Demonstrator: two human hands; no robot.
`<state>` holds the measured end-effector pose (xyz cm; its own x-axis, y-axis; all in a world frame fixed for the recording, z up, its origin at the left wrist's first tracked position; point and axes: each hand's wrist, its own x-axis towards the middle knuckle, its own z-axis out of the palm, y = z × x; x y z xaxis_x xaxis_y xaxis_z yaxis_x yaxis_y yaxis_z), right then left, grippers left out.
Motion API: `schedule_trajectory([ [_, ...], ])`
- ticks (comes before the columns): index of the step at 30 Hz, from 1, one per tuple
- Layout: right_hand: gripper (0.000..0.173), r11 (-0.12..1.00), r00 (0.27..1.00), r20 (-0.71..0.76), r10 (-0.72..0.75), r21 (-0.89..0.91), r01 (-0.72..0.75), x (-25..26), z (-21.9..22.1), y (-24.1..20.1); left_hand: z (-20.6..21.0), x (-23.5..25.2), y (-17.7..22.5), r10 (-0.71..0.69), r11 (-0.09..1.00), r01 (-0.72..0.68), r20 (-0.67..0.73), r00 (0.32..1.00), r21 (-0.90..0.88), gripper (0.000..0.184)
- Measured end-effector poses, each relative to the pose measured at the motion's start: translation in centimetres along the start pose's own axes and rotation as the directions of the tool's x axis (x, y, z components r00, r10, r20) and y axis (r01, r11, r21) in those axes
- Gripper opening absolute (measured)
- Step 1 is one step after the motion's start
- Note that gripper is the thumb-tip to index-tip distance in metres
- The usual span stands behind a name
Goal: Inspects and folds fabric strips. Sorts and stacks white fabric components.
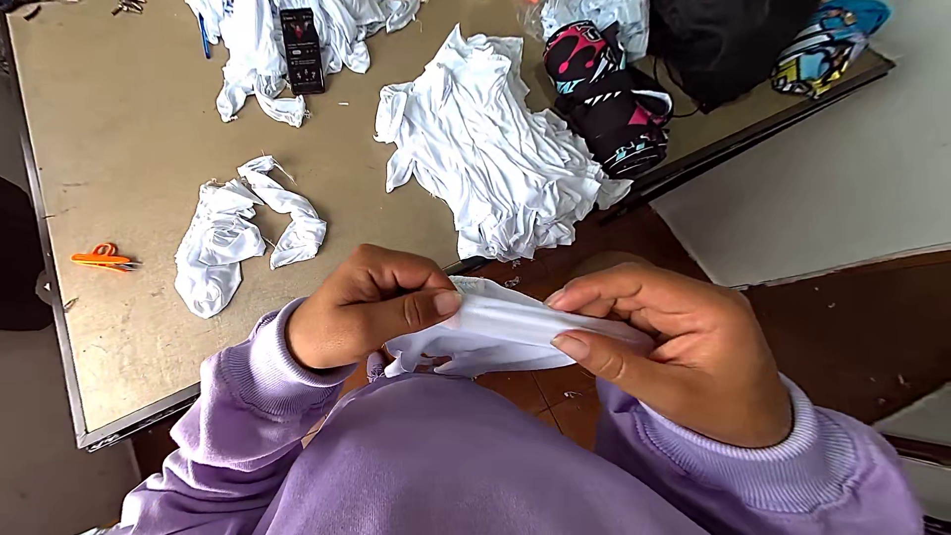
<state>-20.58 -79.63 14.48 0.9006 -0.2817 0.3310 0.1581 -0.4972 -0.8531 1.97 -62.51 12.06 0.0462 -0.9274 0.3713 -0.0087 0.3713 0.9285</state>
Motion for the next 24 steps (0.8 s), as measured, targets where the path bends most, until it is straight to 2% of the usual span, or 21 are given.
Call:
schedule_trajectory([
  [4,0.017,0.998,0.998,-0.057,-0.012,-0.057,0.009,-0.8,0.4,-0.2,0.9,-0.3,0.7,0.023,0.99,-0.018,-0.028,0.999,0.14,0.015],
  [7,0.021,0.997,0.999,-0.028,-0.019,-0.073,0.017,-1.0,0.8,-0.5,1.7,-0.3,1.1,0.042,0.978,-0.036,-0.025,0.999,0.205,0.009],
  [11,0.023,0.997,1.0,-0.004,-0.027,-0.067,0.027,-1.4,1.1,-0.6,2.2,-0.2,1.4,0.037,0.975,-0.029,-0.033,0.999,0.221,0.008],
  [16,0.012,0.999,1.0,-0.016,-0.015,-0.035,0.015,-1.5,1.1,-1.0,2.4,-0.2,1.8,0.057,0.963,-0.049,-0.025,0.998,0.265,0.013],
  [24,0.007,0.997,0.998,-0.052,0.035,0.076,-0.031,-2.1,1.2,-0.9,2.6,-0.7,1.4,0.05,0.968,-0.012,-0.147,0.988,0.252,0.014],
])
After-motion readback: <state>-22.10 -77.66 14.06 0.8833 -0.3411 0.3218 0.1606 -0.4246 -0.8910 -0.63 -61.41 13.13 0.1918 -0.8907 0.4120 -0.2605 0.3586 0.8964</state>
